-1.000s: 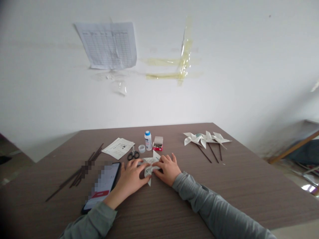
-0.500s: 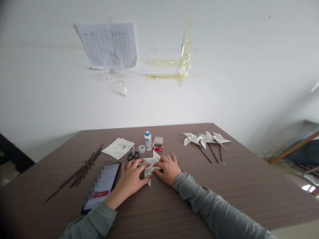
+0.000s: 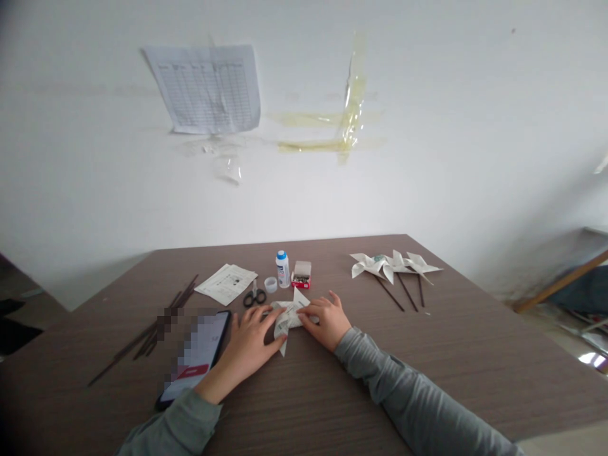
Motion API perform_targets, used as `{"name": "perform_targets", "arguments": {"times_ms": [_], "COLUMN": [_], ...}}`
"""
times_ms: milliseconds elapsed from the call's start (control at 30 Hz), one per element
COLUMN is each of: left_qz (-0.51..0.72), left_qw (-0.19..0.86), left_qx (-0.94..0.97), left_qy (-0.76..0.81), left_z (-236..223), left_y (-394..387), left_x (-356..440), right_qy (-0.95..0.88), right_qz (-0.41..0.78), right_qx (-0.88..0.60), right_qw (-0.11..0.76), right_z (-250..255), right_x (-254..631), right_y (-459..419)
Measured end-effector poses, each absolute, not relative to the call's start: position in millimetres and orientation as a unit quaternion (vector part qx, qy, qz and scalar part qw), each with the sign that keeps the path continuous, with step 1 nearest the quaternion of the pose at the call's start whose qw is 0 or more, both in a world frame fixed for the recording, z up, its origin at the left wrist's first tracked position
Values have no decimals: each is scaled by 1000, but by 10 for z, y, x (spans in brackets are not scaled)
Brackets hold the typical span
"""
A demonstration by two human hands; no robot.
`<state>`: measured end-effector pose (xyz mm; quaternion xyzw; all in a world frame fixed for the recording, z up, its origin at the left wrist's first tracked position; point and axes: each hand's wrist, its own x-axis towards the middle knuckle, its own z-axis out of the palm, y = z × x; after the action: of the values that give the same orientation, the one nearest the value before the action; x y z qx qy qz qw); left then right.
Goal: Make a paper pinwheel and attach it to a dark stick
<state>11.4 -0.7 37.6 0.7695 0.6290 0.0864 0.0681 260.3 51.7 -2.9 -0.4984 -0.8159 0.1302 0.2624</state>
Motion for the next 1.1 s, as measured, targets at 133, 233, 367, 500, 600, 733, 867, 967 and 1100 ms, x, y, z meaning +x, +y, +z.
{"name": "perform_targets", "arguments": {"times_ms": [133,233,367,500,600,733,867,967,1100], "left_qz": [86,93,106,119,126,134,132,135,140], "left_qw": [51,54,65,68,67,55,54,49,35], "left_qx": [768,771,775,778,778,774,774,777,781], "left_qy": [633,628,619,614,612,617,617,613,608], "left_z": [302,274,247,207,170,143,159,173,161], "left_y": [11,24,42,63,80,100,105,102,101], "left_x": [101,86,48,12,1,2,-5,-16,-35], "right_qy": [-815,-818,-818,-830,-837,-849,-853,-855,-851], "right_qz": [148,151,133,131,139,154,126,97,84], "right_qx": [-470,-462,-464,-459,-465,-467,-476,-479,-493], "right_qw": [305,308,312,289,255,194,172,172,162], "right_z": [-134,-180,-186,-170,-130,-38,25,53,103], "right_x": [2681,2751,2849,2895,2879,2853,2868,2884,2888], "right_y": [602,672,757,777,732,666,658,657,630]}}
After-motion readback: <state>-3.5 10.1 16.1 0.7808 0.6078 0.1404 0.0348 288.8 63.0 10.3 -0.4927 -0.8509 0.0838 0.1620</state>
